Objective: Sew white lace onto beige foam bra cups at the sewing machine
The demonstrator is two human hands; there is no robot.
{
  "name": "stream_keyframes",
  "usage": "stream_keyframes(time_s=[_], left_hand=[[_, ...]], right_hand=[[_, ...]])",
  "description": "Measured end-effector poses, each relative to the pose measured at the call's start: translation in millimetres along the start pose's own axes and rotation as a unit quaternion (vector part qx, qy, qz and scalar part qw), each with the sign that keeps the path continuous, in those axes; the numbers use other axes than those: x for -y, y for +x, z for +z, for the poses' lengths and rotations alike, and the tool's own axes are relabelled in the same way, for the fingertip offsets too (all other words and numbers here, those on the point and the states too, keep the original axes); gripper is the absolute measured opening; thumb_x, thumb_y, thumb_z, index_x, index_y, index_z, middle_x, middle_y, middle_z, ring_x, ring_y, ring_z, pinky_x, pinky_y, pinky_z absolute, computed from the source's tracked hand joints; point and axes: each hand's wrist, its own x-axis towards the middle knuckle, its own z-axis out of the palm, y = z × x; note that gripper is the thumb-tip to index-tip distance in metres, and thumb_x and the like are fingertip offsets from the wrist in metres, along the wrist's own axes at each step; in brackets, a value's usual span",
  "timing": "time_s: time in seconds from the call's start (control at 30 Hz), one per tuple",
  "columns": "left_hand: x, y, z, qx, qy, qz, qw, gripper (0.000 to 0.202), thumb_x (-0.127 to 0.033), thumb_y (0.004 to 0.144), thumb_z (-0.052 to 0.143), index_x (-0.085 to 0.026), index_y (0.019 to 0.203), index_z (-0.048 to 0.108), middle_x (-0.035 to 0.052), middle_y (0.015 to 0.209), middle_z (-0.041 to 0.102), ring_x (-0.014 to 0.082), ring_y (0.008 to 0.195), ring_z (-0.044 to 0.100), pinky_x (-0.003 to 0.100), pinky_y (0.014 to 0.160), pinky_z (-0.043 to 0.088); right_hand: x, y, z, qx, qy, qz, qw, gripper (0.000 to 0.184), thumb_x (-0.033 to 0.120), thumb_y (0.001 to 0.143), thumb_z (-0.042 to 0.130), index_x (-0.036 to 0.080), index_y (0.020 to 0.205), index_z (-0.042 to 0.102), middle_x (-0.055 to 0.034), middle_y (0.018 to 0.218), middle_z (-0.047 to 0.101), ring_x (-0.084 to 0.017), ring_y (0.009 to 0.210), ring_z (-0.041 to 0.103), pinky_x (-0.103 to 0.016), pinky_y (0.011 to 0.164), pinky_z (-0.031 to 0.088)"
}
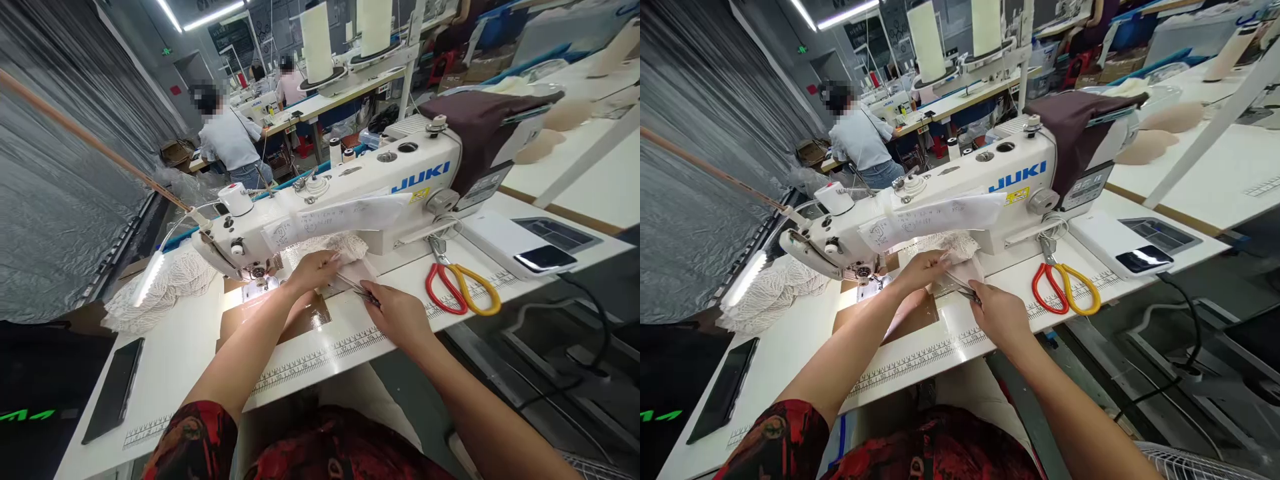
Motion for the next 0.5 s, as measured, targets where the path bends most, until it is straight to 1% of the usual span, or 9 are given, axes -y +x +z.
stream_keyframes(time_s=[0.03, 0.07, 0.13, 0.2, 0.23, 0.3, 0.37, 0.43, 0.5], left_hand=[[2, 1, -0.2, -0.017, -0.004, -0.011, 1.000, 0.036, -0.044, 0.090, 0.045, -0.016, 0.092, 0.069, 0.0031, 0.084, 0.069, 0.0208, 0.083, 0.064, 0.032, 0.077, 0.050], [3, 0, 0.0, -0.035, -0.006, -0.020, 0.999, 0.038, -0.043, 0.092, 0.042, -0.015, 0.089, 0.068, 0.0031, 0.080, 0.069, 0.0203, 0.080, 0.064, 0.032, 0.075, 0.050], [0, -4, 0.8, -0.098, 0.011, 0.000, 0.995, 0.037, -0.040, 0.093, 0.039, -0.014, 0.093, 0.067, 0.0059, 0.089, 0.069, 0.0209, 0.087, 0.063, 0.033, 0.079, 0.048], [-10, -18, 0.9, -0.180, 0.069, 0.091, 0.977, 0.030, -0.034, 0.093, 0.041, -0.015, 0.102, 0.064, 0.0088, 0.106, 0.068, 0.0216, 0.099, 0.059, 0.035, 0.087, 0.045], [-17, -28, 0.0, -0.222, 0.111, 0.156, 0.956, 0.027, -0.031, 0.092, 0.045, -0.016, 0.105, 0.063, 0.0096, 0.110, 0.067, 0.0218, 0.102, 0.058, 0.036, 0.088, 0.044], [-33, -56, -4.1, -0.268, 0.182, 0.267, 0.907, 0.021, -0.025, 0.090, 0.050, -0.018, 0.106, 0.061, 0.0094, 0.108, 0.067, 0.0212, 0.100, 0.059, 0.035, 0.086, 0.043], [-50, -89, -11.4, -0.289, 0.197, 0.322, 0.880, 0.019, -0.024, 0.088, 0.052, -0.019, 0.106, 0.059, 0.0091, 0.102, 0.068, 0.0203, 0.094, 0.060, 0.036, 0.083, 0.044], [-61, -124, -19.9, -0.305, 0.166, 0.326, 0.879, 0.018, -0.023, 0.089, 0.051, -0.018, 0.104, 0.057, 0.0083, 0.095, 0.066, 0.0194, 0.089, 0.060, 0.036, 0.080, 0.045], [-64, -158, -26.7, -0.312, 0.093, 0.294, 0.899, 0.016, -0.021, 0.089, 0.049, -0.018, 0.103, 0.056, 0.0074, 0.093, 0.064, 0.0187, 0.087, 0.059, 0.035, 0.078, 0.046]], right_hand=[[1, 0, 0, 0.007, -0.009, 0.004, 1.000, 0.038, 0.025, 0.087, 0.047, 0.018, 0.122, 0.060, -0.0050, 0.100, 0.073, -0.022, 0.082, 0.069, -0.029, 0.060, 0.047], [2, 0, -1, 0.014, -0.021, 0.006, 1.000, 0.038, 0.025, 0.087, 0.047, 0.018, 0.122, 0.060, -0.0049, 0.098, 0.074, -0.022, 0.081, 0.069, -0.029, 0.059, 0.046], [4, 1, -1, 0.027, -0.048, 0.008, 0.998, 0.038, 0.026, 0.087, 0.047, 0.018, 0.122, 0.060, -0.0053, 0.096, 0.074, -0.022, 0.078, 0.069, -0.029, 0.056, 0.043], [5, 2, -1, 0.034, -0.070, 0.013, 0.997, 0.037, 0.027, 0.087, 0.047, 0.019, 0.121, 0.060, -0.0059, 0.095, 0.074, -0.023, 0.076, 0.068, -0.029, 0.054, 0.041], [6, 2, -1, 0.036, -0.076, 0.016, 0.996, 0.037, 0.028, 0.088, 0.047, 0.019, 0.120, 0.061, -0.0064, 0.095, 0.074, -0.023, 0.075, 0.068, -0.029, 0.054, 0.040], [8, 3, -3, 0.043, -0.089, 0.026, 0.995, 0.036, 0.031, 0.089, 0.046, 0.020, 0.120, 0.060, -0.0073, 0.094, 0.073, -0.023, 0.075, 0.068, -0.028, 0.053, 0.039], [11, 3, -5, 0.051, -0.102, 0.027, 0.993, 0.037, 0.034, 0.090, 0.045, 0.020, 0.120, 0.060, -0.0081, 0.094, 0.073, -0.023, 0.074, 0.067, -0.028, 0.053, 0.038], [14, 1, -6, 0.050, -0.115, 0.014, 0.992, 0.039, 0.037, 0.090, 0.044, 0.018, 0.122, 0.059, -0.0093, 0.099, 0.072, -0.023, 0.077, 0.067, -0.028, 0.053, 0.038], [16, -2, -5, 0.026, -0.132, -0.005, 0.991, 0.044, 0.040, 0.092, 0.041, 0.015, 0.126, 0.056, -0.0101, 0.104, 0.071, -0.023, 0.078, 0.067, -0.028, 0.052, 0.037]])
